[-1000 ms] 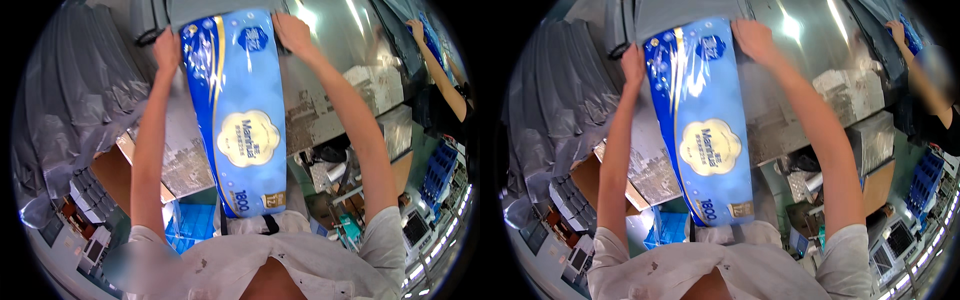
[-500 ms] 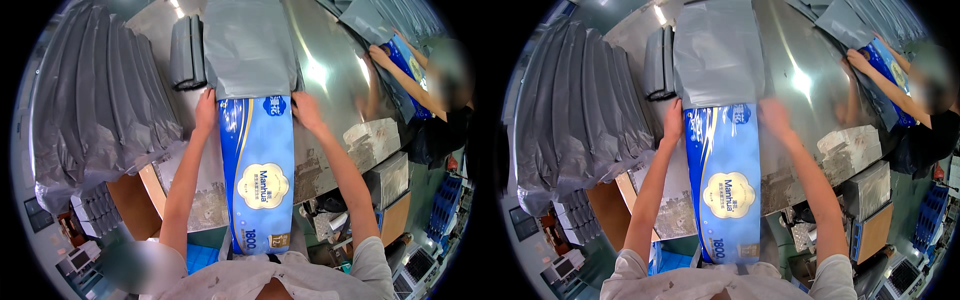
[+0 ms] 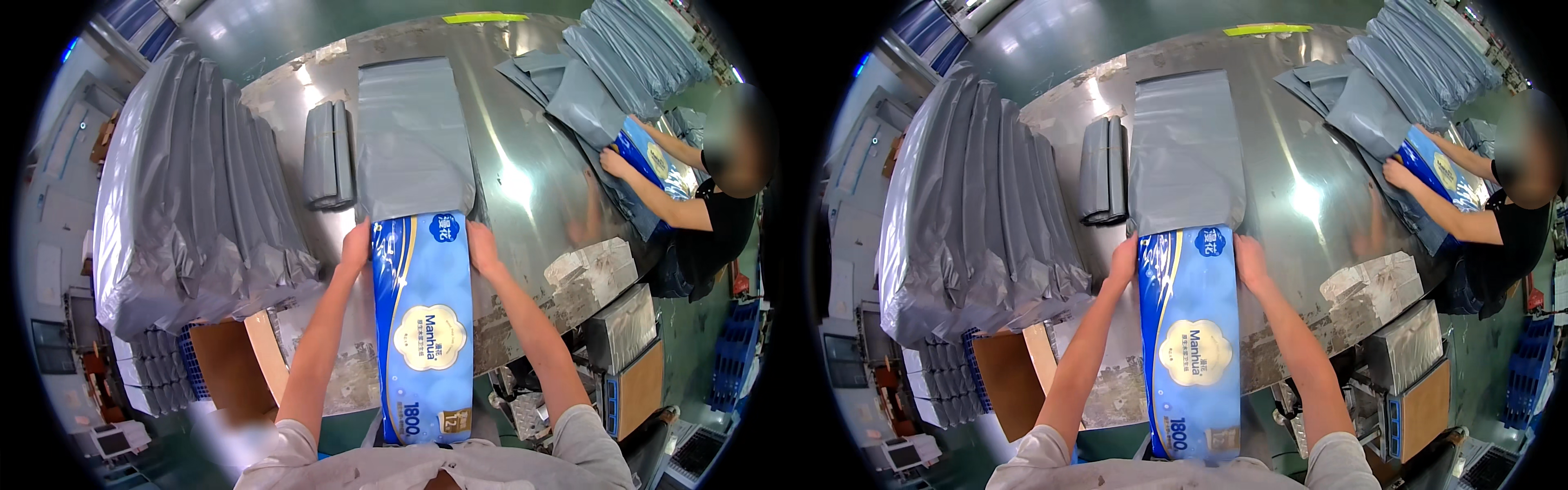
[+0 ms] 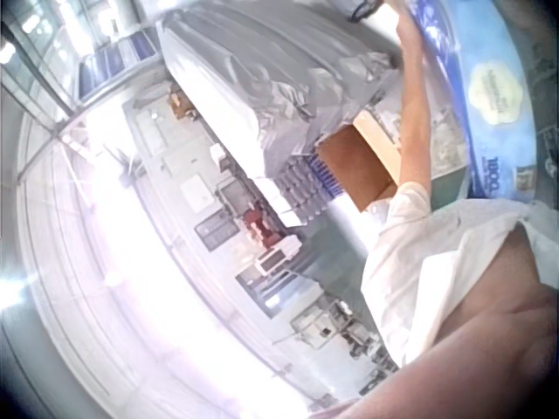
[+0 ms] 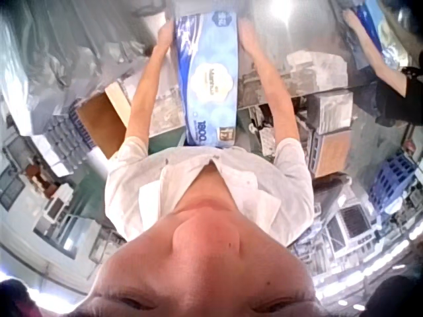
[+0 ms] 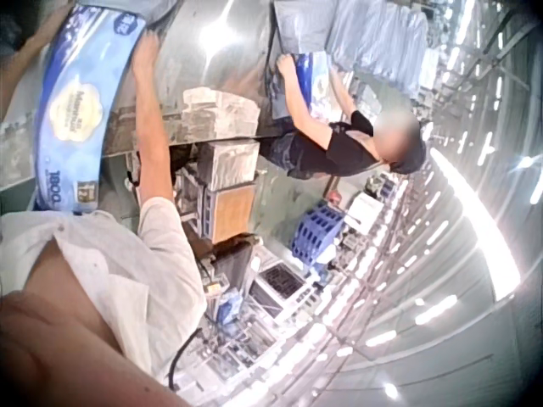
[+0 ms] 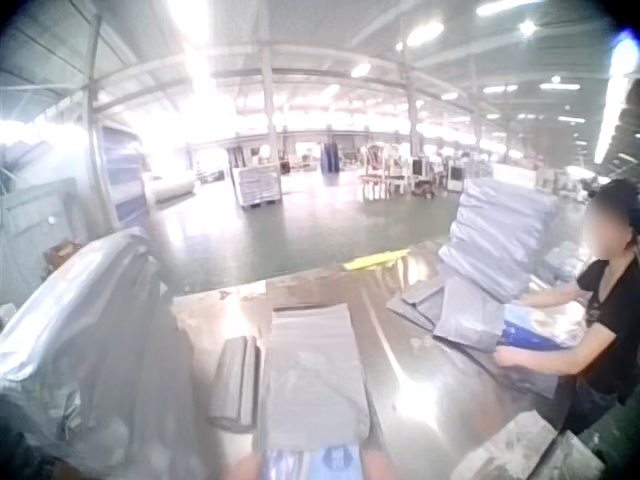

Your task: The person places packages of tissue paper into gray plastic bags on a metal table. They fold the top of each bag to seal it and then move the sealed package aside. The person repeats this process with multiple packages throughout the clip.

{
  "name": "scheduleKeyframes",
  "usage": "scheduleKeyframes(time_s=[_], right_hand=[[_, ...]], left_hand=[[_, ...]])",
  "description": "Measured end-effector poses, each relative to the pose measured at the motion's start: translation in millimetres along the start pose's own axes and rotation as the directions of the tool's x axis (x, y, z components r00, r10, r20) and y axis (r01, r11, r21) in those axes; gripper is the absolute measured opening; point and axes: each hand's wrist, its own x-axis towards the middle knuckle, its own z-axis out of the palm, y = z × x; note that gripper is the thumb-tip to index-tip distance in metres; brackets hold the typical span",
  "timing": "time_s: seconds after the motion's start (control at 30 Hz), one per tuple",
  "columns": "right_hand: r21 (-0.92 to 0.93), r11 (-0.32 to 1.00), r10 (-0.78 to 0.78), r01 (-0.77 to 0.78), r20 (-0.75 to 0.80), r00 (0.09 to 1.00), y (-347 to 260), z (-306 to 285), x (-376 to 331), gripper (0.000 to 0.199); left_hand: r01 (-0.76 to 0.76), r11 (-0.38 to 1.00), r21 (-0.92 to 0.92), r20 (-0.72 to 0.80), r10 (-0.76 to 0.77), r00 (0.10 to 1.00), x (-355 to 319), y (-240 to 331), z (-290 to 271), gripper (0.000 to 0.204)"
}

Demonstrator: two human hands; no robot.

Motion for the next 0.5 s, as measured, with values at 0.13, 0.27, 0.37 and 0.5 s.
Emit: scheduleKeyframes(time_s=[0.13,0.27,0.37,0.5], right_hand=[[0.015,1.0,-0.005,0.005,0.003,1.0,-13,7,-17,0.02],[-0.041,0.992,0.124,-0.118,0.223,0.967,-15,-15,-41,0.021],[-0.069,0.995,0.09,-0.071,0.328,0.94,-13,-26,-84,0.021],[0.059,0.968,0.22,-0.245,0.279,0.935,-28,-31,-177,0.017]], left_hand=[[-0.132,0.982,-0.133,-0.091,0.121,0.988,-40,-27,5,0.031],[-0.09,0.969,-0.231,0.056,0.106,0.993,-58,-10,-1,0.028],[-0.051,0.984,-0.168,0.134,0.075,0.988,-100,-5,2,0.022],[0.117,0.966,-0.229,0.146,-0.085,0.986,-183,12,1,0.019]])
